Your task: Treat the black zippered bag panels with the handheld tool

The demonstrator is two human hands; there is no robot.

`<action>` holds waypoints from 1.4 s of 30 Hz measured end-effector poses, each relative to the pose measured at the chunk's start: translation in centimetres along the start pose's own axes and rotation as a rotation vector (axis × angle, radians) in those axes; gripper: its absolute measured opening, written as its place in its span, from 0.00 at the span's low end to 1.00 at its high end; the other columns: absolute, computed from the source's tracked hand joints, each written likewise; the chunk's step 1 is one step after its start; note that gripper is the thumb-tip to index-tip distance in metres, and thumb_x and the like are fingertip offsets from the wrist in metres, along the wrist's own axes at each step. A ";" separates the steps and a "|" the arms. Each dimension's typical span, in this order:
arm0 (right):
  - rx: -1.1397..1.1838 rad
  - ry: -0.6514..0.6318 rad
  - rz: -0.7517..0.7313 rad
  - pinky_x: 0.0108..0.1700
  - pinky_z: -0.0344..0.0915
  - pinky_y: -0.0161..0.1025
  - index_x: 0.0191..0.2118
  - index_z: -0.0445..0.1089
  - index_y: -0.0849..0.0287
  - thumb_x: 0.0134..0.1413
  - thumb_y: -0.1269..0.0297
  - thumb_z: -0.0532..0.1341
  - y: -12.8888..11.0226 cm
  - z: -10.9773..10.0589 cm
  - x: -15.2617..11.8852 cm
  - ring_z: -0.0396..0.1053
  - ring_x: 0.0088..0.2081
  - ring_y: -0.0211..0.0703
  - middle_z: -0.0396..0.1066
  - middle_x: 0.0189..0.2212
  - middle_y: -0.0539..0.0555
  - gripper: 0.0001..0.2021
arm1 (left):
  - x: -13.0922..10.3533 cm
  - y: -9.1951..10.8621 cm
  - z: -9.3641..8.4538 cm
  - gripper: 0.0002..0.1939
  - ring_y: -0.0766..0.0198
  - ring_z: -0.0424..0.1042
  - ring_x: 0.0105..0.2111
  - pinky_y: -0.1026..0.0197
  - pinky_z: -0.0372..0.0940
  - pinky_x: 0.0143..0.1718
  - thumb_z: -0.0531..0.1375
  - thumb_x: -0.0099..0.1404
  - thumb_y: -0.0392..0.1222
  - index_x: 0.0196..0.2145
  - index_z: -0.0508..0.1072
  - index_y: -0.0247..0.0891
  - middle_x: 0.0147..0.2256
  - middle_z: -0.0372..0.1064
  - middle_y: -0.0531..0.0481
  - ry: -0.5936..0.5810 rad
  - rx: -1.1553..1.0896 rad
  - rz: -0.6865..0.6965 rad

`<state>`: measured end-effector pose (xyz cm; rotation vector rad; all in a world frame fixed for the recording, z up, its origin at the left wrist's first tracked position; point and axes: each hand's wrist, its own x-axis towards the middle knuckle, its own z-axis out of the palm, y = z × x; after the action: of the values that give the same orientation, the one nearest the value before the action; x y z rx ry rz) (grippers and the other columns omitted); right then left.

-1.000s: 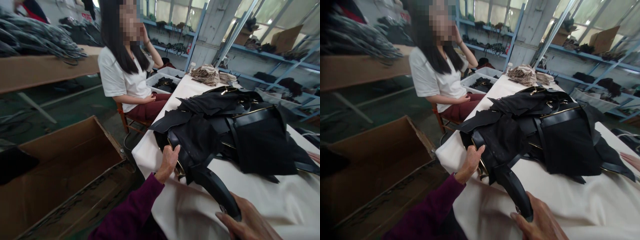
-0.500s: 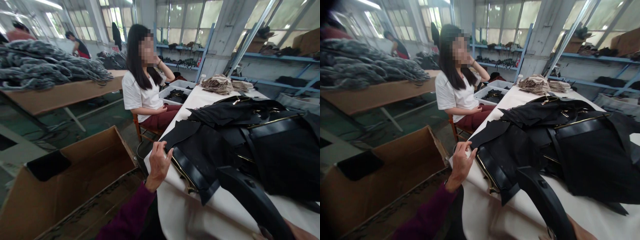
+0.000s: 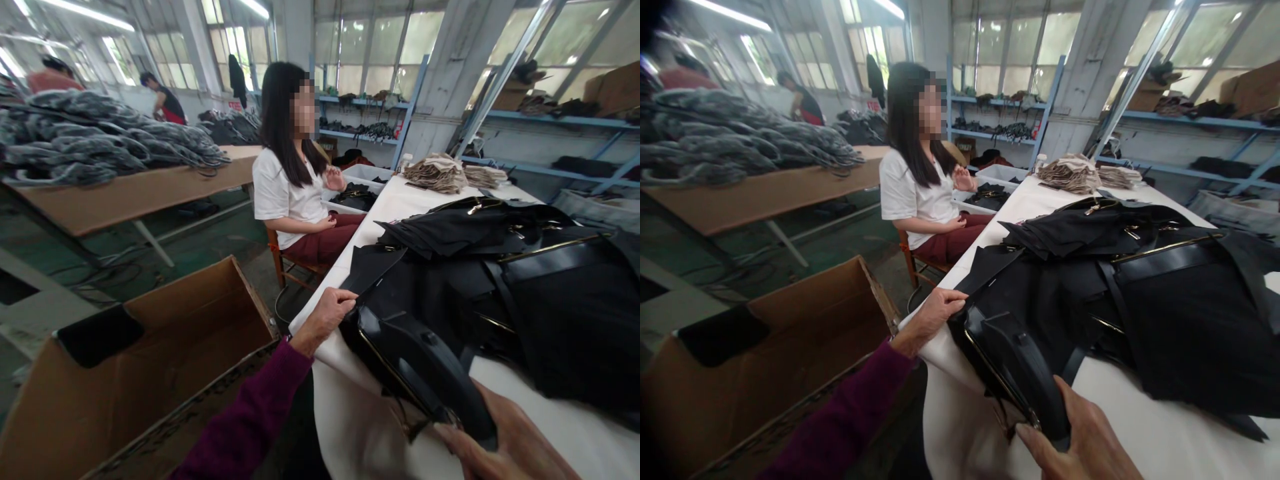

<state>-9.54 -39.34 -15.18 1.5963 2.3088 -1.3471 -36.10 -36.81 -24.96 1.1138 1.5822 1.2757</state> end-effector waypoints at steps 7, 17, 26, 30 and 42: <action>0.077 -0.048 -0.096 0.23 0.63 0.33 0.33 0.61 0.60 0.49 0.56 0.55 -2.0 0.8 2.2 0.67 0.20 0.38 0.67 0.20 0.49 0.12 | -1.7 0.7 0.9 0.15 0.67 0.63 0.25 0.65 0.56 0.28 0.65 0.45 0.41 0.32 0.79 0.29 0.28 0.73 0.43 -0.183 -0.438 -0.174; -0.054 -0.144 -0.087 0.26 0.64 0.35 0.32 0.59 0.60 0.52 0.52 0.53 -2.7 1.1 3.1 0.67 0.23 0.39 0.65 0.24 0.49 0.14 | -1.4 -2.6 0.6 0.16 0.70 0.64 0.24 0.66 0.57 0.28 0.70 0.37 0.38 0.28 0.78 0.31 0.24 0.71 0.47 -0.175 -0.744 -0.294; -0.076 -0.100 -0.118 0.24 0.63 0.34 0.33 0.59 0.60 0.52 0.52 0.54 -4.4 1.4 4.1 0.66 0.22 0.39 0.65 0.21 0.48 0.14 | -1.5 -2.4 0.4 0.17 0.69 0.64 0.22 0.64 0.57 0.26 0.71 0.38 0.41 0.27 0.76 0.29 0.22 0.68 0.49 -0.213 -0.800 -0.308; -0.040 -0.125 -0.063 0.25 0.66 0.35 0.31 0.58 0.59 0.50 0.55 0.55 -3.5 2.0 2.4 0.68 0.23 0.39 0.67 0.25 0.50 0.11 | -1.2 -2.7 0.4 0.17 0.70 0.65 0.23 0.64 0.59 0.27 0.71 0.39 0.37 0.29 0.77 0.28 0.25 0.70 0.47 -0.204 -0.821 -0.320; 0.011 0.053 -0.137 0.25 0.61 0.34 0.26 0.60 0.59 0.53 0.53 0.54 -3.4 0.0 1.9 0.66 0.21 0.38 0.67 0.18 0.48 0.14 | -1.3 -2.8 0.3 0.17 0.70 0.64 0.22 0.65 0.58 0.25 0.70 0.40 0.36 0.30 0.76 0.28 0.25 0.71 0.47 -0.188 -0.784 -0.288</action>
<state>-13.05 -38.30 -13.93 1.5197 2.4880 -1.3622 -35.87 -38.27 -27.69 0.4687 0.9110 1.3600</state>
